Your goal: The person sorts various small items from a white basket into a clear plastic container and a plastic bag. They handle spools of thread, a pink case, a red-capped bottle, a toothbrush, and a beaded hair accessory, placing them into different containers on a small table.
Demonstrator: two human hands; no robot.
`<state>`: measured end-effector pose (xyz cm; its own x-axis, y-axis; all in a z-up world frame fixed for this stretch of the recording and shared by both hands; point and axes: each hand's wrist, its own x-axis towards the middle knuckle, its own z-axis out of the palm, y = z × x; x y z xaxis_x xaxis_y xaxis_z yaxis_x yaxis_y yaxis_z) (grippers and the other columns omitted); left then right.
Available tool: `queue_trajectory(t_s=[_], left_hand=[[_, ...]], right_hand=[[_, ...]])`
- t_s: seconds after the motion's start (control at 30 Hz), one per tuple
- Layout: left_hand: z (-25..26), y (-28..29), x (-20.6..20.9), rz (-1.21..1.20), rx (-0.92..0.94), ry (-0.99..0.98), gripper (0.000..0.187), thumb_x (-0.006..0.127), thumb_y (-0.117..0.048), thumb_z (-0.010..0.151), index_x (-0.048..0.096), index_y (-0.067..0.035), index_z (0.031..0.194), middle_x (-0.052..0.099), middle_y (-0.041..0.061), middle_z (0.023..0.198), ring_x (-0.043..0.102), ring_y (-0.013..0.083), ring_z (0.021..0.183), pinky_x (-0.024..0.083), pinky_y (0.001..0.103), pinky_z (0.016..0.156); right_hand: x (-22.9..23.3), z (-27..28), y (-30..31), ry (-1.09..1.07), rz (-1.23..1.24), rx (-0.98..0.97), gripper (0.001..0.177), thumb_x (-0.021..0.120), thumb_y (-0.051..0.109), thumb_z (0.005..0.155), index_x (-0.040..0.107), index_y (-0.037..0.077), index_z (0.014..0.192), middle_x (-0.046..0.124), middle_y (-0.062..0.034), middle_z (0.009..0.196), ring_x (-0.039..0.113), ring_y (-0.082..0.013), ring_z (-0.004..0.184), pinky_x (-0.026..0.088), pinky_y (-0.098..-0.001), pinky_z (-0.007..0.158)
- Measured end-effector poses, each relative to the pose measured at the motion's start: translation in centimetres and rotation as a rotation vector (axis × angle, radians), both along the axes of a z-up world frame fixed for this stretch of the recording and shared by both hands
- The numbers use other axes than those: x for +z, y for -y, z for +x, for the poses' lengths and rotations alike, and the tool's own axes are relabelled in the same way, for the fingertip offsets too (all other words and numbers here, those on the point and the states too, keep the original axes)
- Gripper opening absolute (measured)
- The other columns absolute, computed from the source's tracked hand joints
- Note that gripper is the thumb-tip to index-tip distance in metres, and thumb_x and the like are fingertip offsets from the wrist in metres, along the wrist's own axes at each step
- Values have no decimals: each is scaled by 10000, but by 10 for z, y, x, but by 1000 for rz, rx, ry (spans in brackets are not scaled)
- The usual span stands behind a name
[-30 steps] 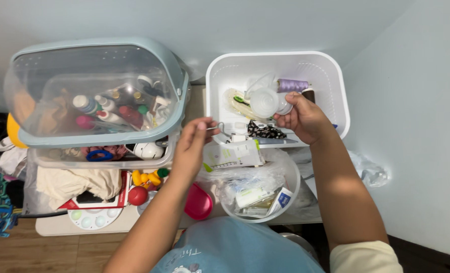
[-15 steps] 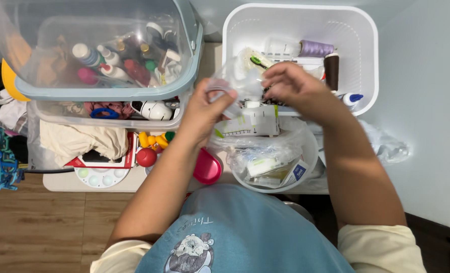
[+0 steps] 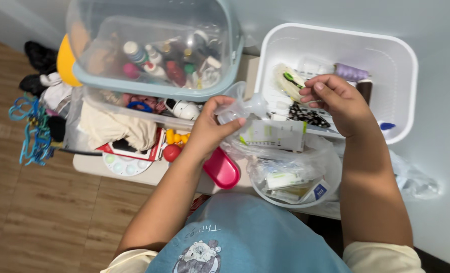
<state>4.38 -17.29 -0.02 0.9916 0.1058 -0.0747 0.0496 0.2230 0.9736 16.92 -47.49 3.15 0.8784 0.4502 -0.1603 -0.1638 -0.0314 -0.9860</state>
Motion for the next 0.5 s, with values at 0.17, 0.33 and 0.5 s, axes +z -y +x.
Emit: queue_trajectory(t_s=[0.17,0.33,0.5], left_hand=[[-14,-14,16,226,-20,119,605,851,-60,808,546,-61,1330,654,58,1241,594,164,1179,488,296,1047],[-41,-53,39,375,-3,30,835,892,-121,768,433,-117,1466,643,68,1209,607,174,1172,493,311,1022],[-79,-102,64,444,107,39,1010,901,-93,741,334,-113,1576,582,99,1326,589,200,1234,497,345,1056]], right_hand=[[0,3,-10,30,29,45,235,562,191,1088,622,20,1238,701,-102,1126,675,-170,1005,553,-323,920],[-5,5,1,10,20,19,207,569,169,1110,617,24,1251,708,-116,1149,688,-188,1029,551,-333,944],[-11,-7,15,54,-51,-83,130,585,136,1113,634,42,1188,709,-97,1128,696,-188,1018,566,-344,948]])
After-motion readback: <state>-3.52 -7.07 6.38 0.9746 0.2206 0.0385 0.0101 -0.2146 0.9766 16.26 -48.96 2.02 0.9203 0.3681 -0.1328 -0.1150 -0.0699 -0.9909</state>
